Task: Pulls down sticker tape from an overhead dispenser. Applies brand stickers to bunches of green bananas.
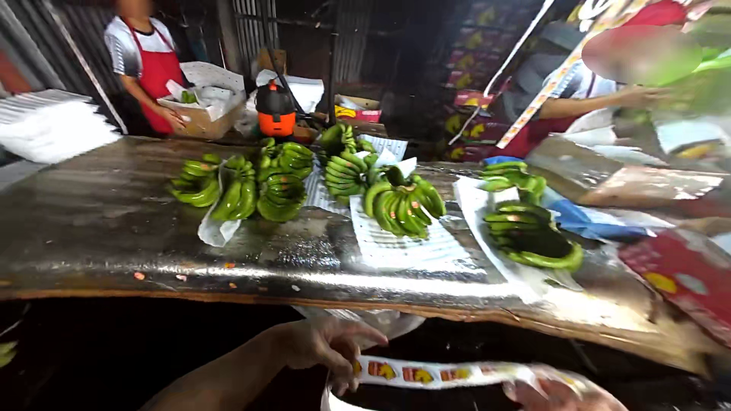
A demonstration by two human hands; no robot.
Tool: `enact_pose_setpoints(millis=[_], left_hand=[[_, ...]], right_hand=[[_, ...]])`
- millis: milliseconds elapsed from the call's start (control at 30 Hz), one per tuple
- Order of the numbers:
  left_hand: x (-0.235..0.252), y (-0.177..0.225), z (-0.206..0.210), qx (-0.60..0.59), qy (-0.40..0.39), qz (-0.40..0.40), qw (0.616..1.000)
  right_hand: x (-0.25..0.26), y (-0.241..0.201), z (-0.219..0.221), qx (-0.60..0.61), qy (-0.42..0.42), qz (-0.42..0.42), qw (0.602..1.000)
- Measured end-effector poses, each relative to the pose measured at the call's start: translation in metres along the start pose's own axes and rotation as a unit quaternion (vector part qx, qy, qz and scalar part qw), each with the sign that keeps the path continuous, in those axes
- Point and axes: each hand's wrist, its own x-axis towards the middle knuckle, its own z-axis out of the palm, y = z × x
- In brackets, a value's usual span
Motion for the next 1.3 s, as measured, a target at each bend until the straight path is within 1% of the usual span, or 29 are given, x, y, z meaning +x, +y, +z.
enact_pose_setpoints(millis=[67,100,133,167,200,233,267,300,367,400,433,500,567,600,633,667,700,733,767,800,833,900,933,967,1033,1100,1133,1233,1300], left_hand=[[-0.038,0.019,-0.045,-0.010,0.125,0.064,0.990],[-0.055,0.028,-0.066,-0.029,0.193,0.086,0.977],[-0.068,0.037,-0.087,-0.048,0.255,0.097,0.961],[-0.079,0.047,-0.107,-0.059,0.308,0.097,0.945],[-0.087,0.059,-0.127,-0.061,0.356,0.088,0.928],[-0.090,0.071,-0.145,-0.060,0.394,0.078,0.914],[-0.091,0.081,-0.161,-0.062,0.420,0.075,0.902],[-0.090,0.089,-0.177,-0.061,0.435,0.073,0.895],[-0.085,0.100,-0.205,-0.057,0.432,0.083,0.896],[-0.082,0.105,-0.216,-0.054,0.421,0.093,0.901],[-0.078,0.111,-0.225,-0.050,0.408,0.097,0.907],[-0.071,0.123,-0.239,-0.040,0.391,0.096,0.915],[-0.064,0.132,-0.255,0.000,0.396,0.094,0.913],[-0.061,0.135,-0.267,0.051,0.402,0.087,0.910],[-0.060,0.140,-0.281,0.130,0.404,0.069,0.903],[-0.061,0.145,-0.296,0.225,0.401,0.043,0.887],[-0.064,0.147,-0.310,0.318,0.398,0.011,0.860],[-0.068,0.145,-0.321,0.394,0.404,-0.005,0.825],[-0.075,0.141,-0.329,0.450,0.417,0.001,0.790],[-0.082,0.136,-0.335,0.478,0.424,0.024,0.769],[-0.090,0.134,-0.339,0.495,0.411,0.042,0.765],[-0.101,0.124,-0.345,0.535,0.343,0.054,0.771],[-0.103,0.116,-0.349,0.563,0.319,0.054,0.760],[-0.103,0.109,-0.354,0.591,0.313,0.054,0.742],[-0.103,0.098,-0.366,0.628,0.328,0.056,0.703],[-0.106,0.092,-0.382,0.656,0.368,0.063,0.656],[-0.108,0.090,-0.389,0.659,0.389,0.067,0.641],[-0.112,0.089,-0.398,0.638,0.432,0.060,0.635],[-0.113,0.089,-0.402,0.634,0.441,0.061,0.632]], right_hand=[[0.065,0.046,0.029,-0.053,0.030,0.058,0.996],[0.096,0.075,0.047,-0.105,0.063,0.080,0.989],[0.125,0.102,0.068,-0.181,0.090,0.096,0.975],[0.151,0.124,0.092,-0.271,0.090,0.112,0.952],[0.172,0.142,0.119,-0.330,0.078,0.111,0.934],[0.188,0.157,0.145,-0.351,0.073,0.094,0.929],[0.198,0.170,0.172,-0.338,0.072,0.075,0.936],[0.202,0.181,0.198,-0.292,0.067,0.061,0.952],[0.209,0.200,0.246,-0.155,0.017,0.040,0.987],[0.216,0.206,0.267,-0.097,-0.008,0.034,0.995],[0.225,0.210,0.284,-0.058,-0.017,0.027,0.998],[0.245,0.216,0.308,-0.038,0.003,0.018,0.999],[0.264,0.221,0.319,-0.051,0.031,0.025,0.998],[0.271,0.224,0.320,-0.057,0.026,0.029,0.998],[0.277,0.228,0.321,-0.055,0.016,0.032,0.998],[0.283,0.232,0.321,-0.048,0.012,0.043,0.998],[0.288,0.236,0.322,-0.038,0.020,0.061,0.997],[0.294,0.239,0.324,-0.024,0.043,0.089,0.995],[0.301,0.242,0.325,-0.009,0.072,0.119,0.990],[0.311,0.246,0.326,0.010,0.101,0.142,0.985],[0.323,0.249,0.328,0.028,0.126,0.162,0.978],[0.349,0.260,0.333,0.053,0.152,0.198,0.967],[0.362,0.265,0.335,0.057,0.149,0.220,0.962],[0.375,0.269,0.338,0.056,0.142,0.240,0.959],[0.397,0.276,0.346,0.062,0.121,0.269,0.953],[0.415,0.281,0.357,0.073,0.099,0.286,0.950],[0.421,0.284,0.363,0.073,0.093,0.287,0.951],[0.423,0.295,0.377,0.048,0.079,0.268,0.959],[0.423,0.300,0.386,0.043,0.097,0.260,0.960]])
